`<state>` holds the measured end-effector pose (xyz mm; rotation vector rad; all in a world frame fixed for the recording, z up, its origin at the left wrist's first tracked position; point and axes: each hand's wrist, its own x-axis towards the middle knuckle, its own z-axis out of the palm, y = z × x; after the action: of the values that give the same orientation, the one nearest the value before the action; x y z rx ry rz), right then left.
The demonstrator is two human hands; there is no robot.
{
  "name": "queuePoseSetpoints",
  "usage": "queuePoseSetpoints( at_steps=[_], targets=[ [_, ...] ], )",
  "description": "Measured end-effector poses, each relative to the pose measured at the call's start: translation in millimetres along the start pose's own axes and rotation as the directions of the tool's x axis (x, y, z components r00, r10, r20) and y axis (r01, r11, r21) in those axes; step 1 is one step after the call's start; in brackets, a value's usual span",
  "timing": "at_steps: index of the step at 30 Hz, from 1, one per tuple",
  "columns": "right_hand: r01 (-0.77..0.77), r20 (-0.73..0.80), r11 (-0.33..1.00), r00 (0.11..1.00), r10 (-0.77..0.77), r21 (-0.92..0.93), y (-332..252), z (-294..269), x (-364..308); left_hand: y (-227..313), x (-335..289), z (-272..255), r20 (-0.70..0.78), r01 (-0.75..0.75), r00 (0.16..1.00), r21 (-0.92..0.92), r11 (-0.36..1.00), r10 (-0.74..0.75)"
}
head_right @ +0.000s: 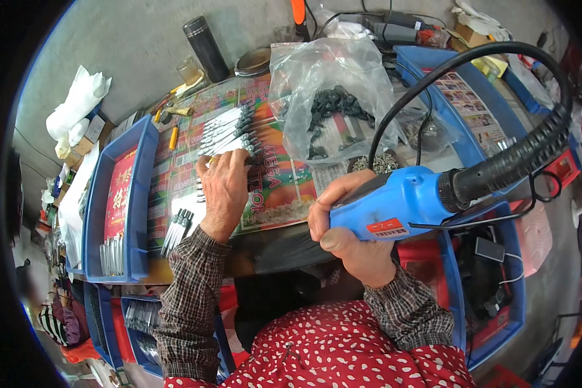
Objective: The person assembles small metal and plastic components at a workbench using an electric screwdriver.
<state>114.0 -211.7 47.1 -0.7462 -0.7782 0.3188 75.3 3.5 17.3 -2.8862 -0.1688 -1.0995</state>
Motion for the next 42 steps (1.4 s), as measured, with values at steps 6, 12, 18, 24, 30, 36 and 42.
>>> queuePoseSetpoints(
  at_steps=[6,12,18,24,30,36,42],
  targets=[
    [0.143,-0.044,0.987,0.988,-0.146,-0.079,16,-5,6,-4,0,-17,-0.096,-0.016,0.995,-0.089,0.996,0.007],
    [0.134,-0.129,0.988,0.981,-0.144,-0.079,25,-4,12,3,-18,-34,0.055,0.282,0.949,-0.588,0.758,-0.310],
    [0.157,-0.103,0.984,0.981,-0.165,-0.083,35,-6,17,15,-36,-41,0.194,0.413,0.901,-0.656,0.631,-0.389],
    [0.116,-0.164,0.980,0.976,-0.142,-0.163,37,0,19,26,-48,-51,0.214,0.433,0.897,-0.595,0.677,-0.386],
    [0.172,-0.132,0.984,0.975,-0.176,-0.045,34,-7,18,36,-55,-55,0.185,0.305,0.952,-0.604,0.736,-0.242],
    [0.154,-0.140,0.988,0.979,-0.150,0.018,25,-4,16,54,-66,-48,0.136,0.175,0.984,-0.601,0.780,-0.116],
    [0.090,-0.150,0.995,0.985,-0.082,0.047,16,2,12,60,-76,-37,-0.007,0.010,1.000,-0.495,0.869,-0.016]
  ],
)
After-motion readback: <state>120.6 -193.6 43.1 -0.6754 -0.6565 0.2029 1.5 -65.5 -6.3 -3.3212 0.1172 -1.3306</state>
